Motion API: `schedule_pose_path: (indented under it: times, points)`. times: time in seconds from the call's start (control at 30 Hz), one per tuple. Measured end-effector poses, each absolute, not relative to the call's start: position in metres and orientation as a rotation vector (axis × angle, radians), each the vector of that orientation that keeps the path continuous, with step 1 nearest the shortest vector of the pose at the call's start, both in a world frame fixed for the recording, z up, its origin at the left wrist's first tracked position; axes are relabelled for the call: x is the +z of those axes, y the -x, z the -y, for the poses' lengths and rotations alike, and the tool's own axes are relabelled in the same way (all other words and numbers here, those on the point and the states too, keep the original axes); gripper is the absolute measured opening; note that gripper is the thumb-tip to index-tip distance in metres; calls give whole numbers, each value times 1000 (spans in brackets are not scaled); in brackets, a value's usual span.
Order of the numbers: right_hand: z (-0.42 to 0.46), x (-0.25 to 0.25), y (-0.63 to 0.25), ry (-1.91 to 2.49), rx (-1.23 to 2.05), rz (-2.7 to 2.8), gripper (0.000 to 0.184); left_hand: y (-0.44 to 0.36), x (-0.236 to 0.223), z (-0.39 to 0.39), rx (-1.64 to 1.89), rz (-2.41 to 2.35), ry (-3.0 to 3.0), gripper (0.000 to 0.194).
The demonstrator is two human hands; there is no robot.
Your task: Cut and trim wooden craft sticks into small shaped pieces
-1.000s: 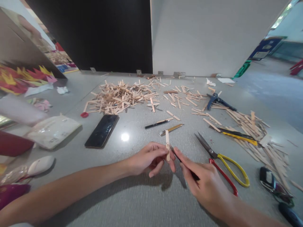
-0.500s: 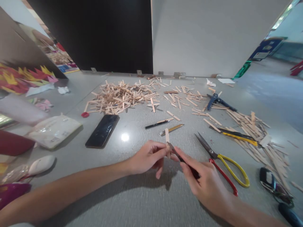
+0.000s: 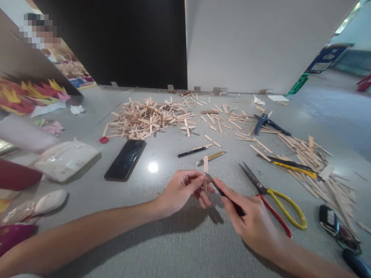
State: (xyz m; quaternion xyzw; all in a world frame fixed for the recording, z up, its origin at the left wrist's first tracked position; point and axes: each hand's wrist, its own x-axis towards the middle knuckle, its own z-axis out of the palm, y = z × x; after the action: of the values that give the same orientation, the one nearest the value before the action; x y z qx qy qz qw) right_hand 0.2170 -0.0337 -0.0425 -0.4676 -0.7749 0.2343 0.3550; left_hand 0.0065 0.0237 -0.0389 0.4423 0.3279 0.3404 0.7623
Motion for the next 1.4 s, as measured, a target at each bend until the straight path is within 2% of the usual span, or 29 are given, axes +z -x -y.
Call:
schedule_pose_path:
  times: [0.4,0.6,0.9,1.2,1.4]
  points:
    - [34,-35,-215,1310,852,1946,49,-3,-42,-27,660,-671,-990,56]
    - [33,-28,-222,1248,710,1968,47,-4,-41,-25,729,-778,-1091,55]
    - [38,-16,-237,1195,382,2176,42,0,-38,-19,922,-929,-1472,37]
    - [37,-13,-238,1244,480,2208,44,2,-35,-22,977,-967,-1724,32]
    - [37,-18,-239,1268,420,2229,45,6,-36,-24,1091,-945,-2053,29]
